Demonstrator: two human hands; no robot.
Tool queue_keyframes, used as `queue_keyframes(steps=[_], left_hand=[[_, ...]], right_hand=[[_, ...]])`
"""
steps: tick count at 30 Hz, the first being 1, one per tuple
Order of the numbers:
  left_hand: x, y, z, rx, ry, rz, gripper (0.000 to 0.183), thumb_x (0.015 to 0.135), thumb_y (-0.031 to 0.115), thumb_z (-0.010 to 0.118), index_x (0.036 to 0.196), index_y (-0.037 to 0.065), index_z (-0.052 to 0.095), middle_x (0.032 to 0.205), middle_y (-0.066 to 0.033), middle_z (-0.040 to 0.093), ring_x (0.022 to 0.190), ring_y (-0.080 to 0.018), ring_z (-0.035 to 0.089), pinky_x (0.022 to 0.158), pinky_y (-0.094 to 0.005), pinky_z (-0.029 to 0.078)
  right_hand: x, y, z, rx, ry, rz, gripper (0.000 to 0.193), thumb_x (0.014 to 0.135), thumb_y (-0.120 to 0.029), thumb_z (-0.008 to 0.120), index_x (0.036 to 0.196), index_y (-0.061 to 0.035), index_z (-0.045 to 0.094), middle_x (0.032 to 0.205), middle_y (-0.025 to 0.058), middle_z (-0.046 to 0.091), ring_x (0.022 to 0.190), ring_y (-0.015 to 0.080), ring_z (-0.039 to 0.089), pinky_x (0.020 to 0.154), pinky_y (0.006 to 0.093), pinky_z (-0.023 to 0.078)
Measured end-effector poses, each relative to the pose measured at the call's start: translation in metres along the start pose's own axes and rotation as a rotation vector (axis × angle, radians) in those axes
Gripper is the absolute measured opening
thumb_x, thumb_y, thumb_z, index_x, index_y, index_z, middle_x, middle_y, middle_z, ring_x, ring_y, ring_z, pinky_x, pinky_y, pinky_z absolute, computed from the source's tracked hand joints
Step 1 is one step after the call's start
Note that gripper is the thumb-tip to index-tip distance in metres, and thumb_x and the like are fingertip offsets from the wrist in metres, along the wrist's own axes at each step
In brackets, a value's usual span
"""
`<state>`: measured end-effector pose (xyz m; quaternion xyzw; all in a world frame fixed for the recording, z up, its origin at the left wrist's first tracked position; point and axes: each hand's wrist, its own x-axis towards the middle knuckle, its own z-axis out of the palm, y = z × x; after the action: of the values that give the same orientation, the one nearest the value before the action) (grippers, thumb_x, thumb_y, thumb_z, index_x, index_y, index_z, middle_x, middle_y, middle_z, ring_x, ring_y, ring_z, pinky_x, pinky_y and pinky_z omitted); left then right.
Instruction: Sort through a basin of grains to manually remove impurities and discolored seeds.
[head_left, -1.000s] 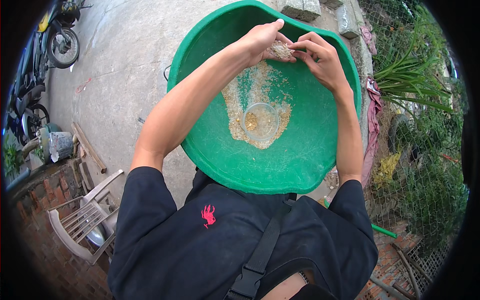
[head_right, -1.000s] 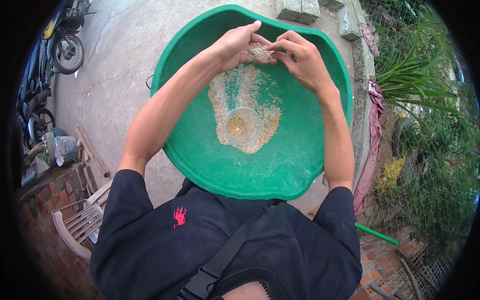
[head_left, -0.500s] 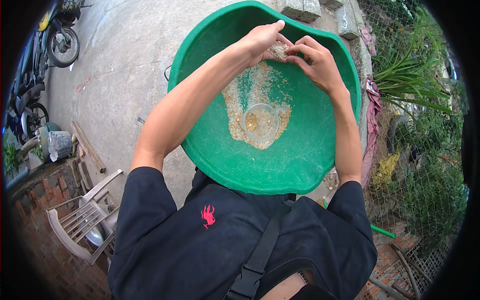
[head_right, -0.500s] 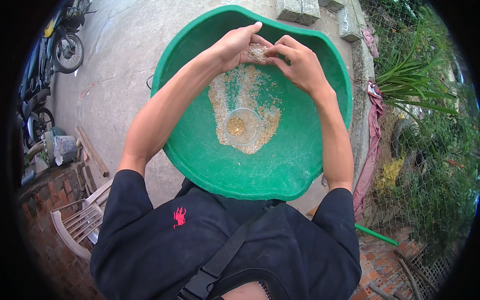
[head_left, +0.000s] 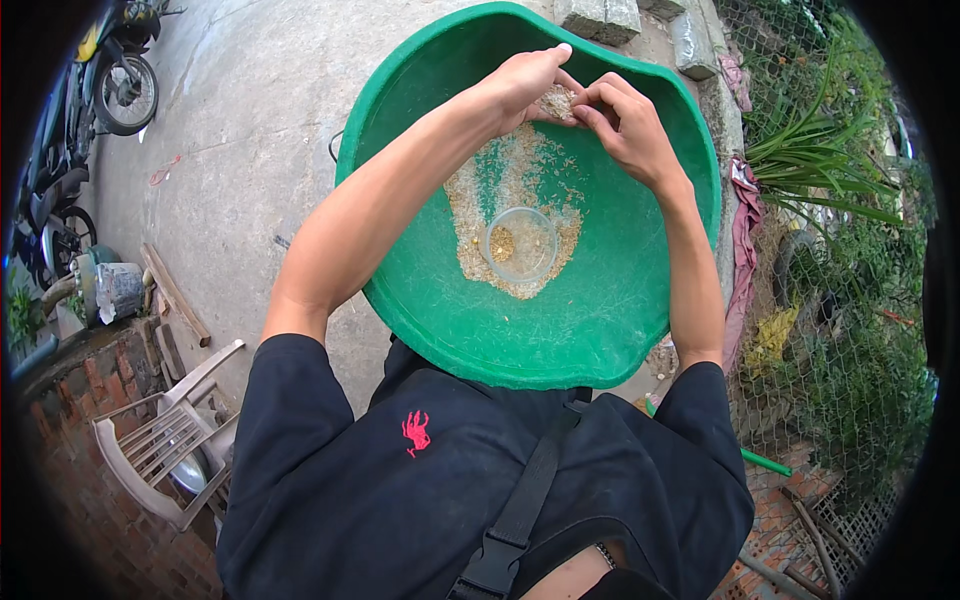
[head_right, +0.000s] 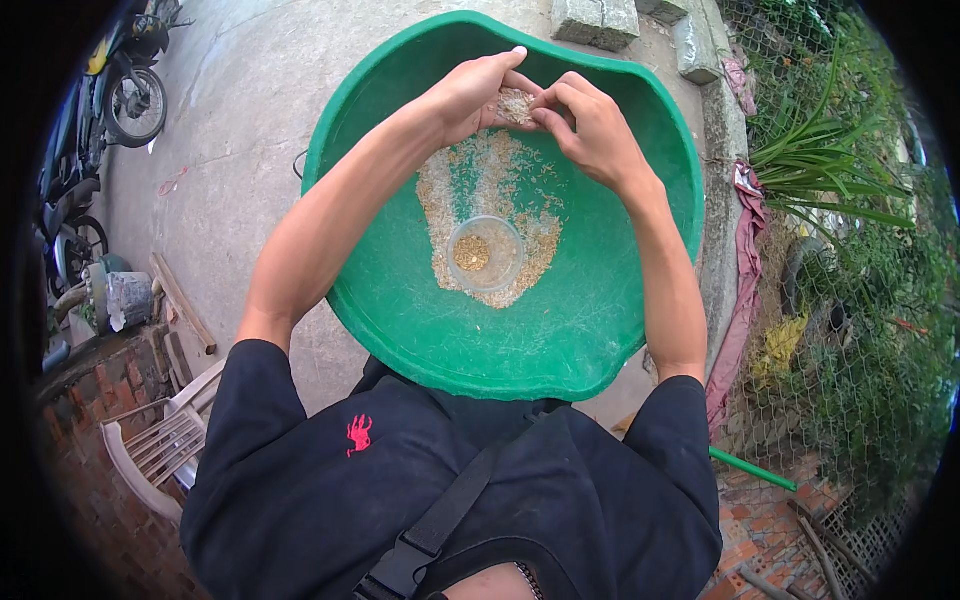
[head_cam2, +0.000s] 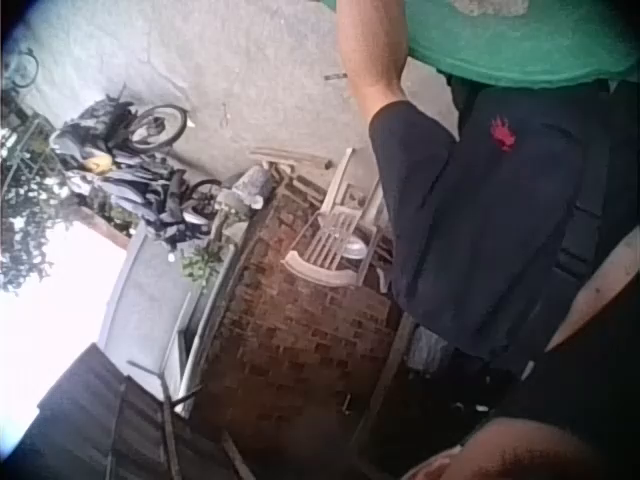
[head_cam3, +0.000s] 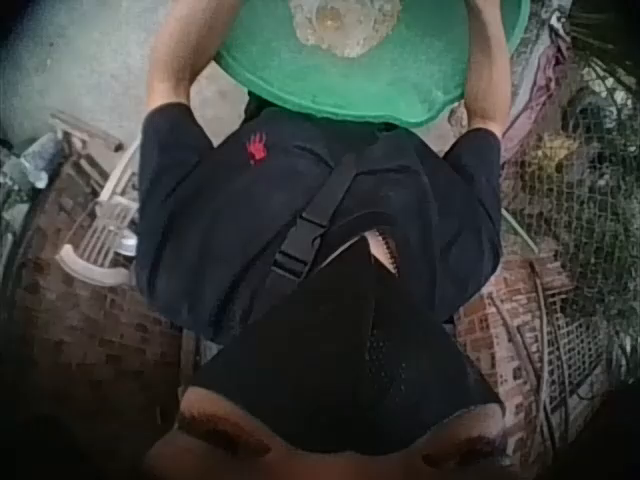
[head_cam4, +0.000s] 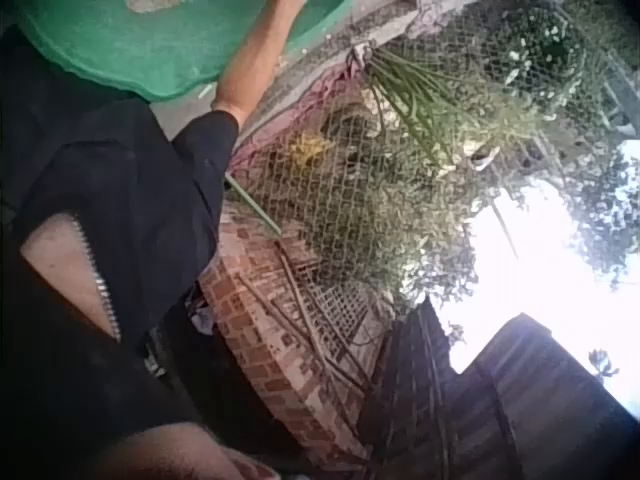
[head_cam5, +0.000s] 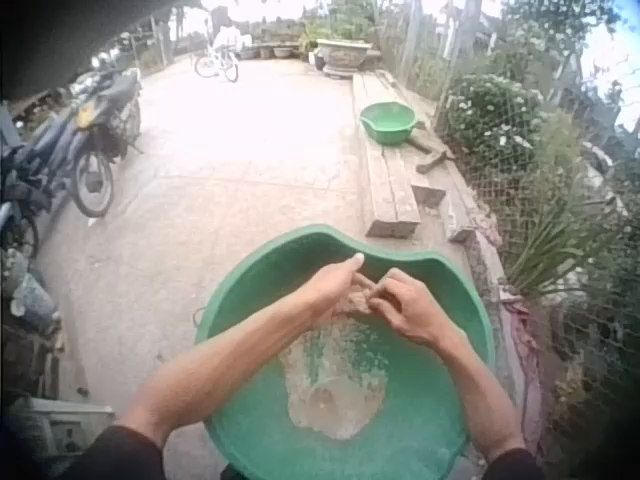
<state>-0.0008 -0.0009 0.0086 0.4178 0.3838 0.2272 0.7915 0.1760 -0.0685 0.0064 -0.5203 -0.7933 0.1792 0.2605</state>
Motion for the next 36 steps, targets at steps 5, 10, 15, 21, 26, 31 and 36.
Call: queue_keyframes(steps=[5, 10, 15, 21, 26, 31, 36], left_hand=[[-0.004, 0.004, 0.0, -0.04, -0.043, 0.005, 0.06, 0.108, 0.033, 0.027, 0.112, -0.02, 0.056, 0.103, -0.0251, 0.066, 0.096, -0.0289, 0.07, 0.088, -0.0365, 0.06], [-0.003, 0.005, 0.0, -0.04, -0.057, 0.008, 0.06, 0.108, 0.033, 0.027, 0.112, -0.02, 0.055, 0.103, -0.026, 0.067, 0.095, -0.0306, 0.071, 0.089, -0.0364, 0.06], [-0.006, 0.006, 0.001, -0.036, -0.045, 0.001, 0.059, 0.108, 0.032, 0.027, 0.112, -0.021, 0.055, 0.102, -0.026, 0.066, 0.095, -0.0294, 0.071, 0.087, -0.0357, 0.061], [0.001, 0.001, -0.001, -0.056, -0.045, 0.03, 0.059, 0.108, 0.032, 0.027, 0.106, -0.019, 0.056, 0.099, -0.0265, 0.065, 0.086, -0.0309, 0.07, 0.083, -0.038, 0.062], [0.002, 0.001, -0.002, -0.027, -0.034, 0.036, 0.059, 0.108, 0.033, 0.028, 0.108, -0.019, 0.056, 0.099, -0.0268, 0.066, 0.087, -0.0292, 0.07, 0.081, -0.0369, 0.062], [-0.004, 0.005, 0.0, 0.002, -0.036, -0.023, 0.06, 0.108, 0.034, 0.029, 0.115, -0.019, 0.056, 0.105, -0.0259, 0.066, 0.094, -0.0278, 0.07, 0.089, -0.0359, 0.059], [-0.003, 0.005, 0.001, 0.024, -0.057, -0.04, 0.059, 0.107, 0.034, 0.029, 0.116, -0.018, 0.056, 0.107, -0.028, 0.066, 0.094, -0.0305, 0.071, 0.088, -0.0364, 0.058]], right_hand=[[0.001, 0.0, -0.01, 0.516, 0.029, 0.269, 0.014, 0.097, -0.013, 0.063, 0.101, 0.0003, 0.065, 0.086, 0.0025, 0.066, 0.077, 0.0088, 0.062, 0.064, 0.0236, 0.048], [0.0, 0.004, -0.015, 0.712, 0.046, 0.263, 0.015, 0.098, -0.015, 0.063, 0.102, -0.0008, 0.066, 0.088, 0.0012, 0.068, 0.078, 0.0051, 0.061, 0.063, 0.0198, 0.046], [-0.002, 0.0, -0.019, 0.79, -0.003, 0.238, 0.013, 0.093, -0.01, 0.067, 0.101, -0.0003, 0.067, 0.092, 0.004, 0.07, 0.08, 0.0074, 0.063, 0.066, 0.0214, 0.047], [-0.002, -0.002, -0.026, 0.882, -0.101, 0.201, 0.011, 0.09, -0.007, 0.069, 0.099, -0.0005, 0.068, 0.096, 0.0057, 0.069, 0.076, 0.0072, 0.06, 0.068, 0.0216, 0.047], [-0.004, -0.01, -0.029, 0.984, -0.221, 0.152, 0.01, 0.088, -0.007, 0.071, 0.096, -0.001, 0.068, 0.093, 0.0064, 0.069, 0.072, 0.0066, 0.059, 0.064, 0.0212, 0.047], [-0.004, -0.026, -0.027, 1.009, -0.685, 0.165, 0.007, 0.086, -0.005, 0.074, 0.091, -0.0023, 0.071, 0.092, 0.0079, 0.074, 0.066, 0.0059, 0.063, 0.052, 0.0199, 0.05], [-0.004, -0.041, -0.003, 0.972, -0.848, -0.177, 0.019, 0.086, -0.01, 0.074, 0.104, -0.0038, 0.076, 0.1, 0.0094, 0.074, 0.091, 0.0151, 0.067, 0.075, 0.028, 0.054]])
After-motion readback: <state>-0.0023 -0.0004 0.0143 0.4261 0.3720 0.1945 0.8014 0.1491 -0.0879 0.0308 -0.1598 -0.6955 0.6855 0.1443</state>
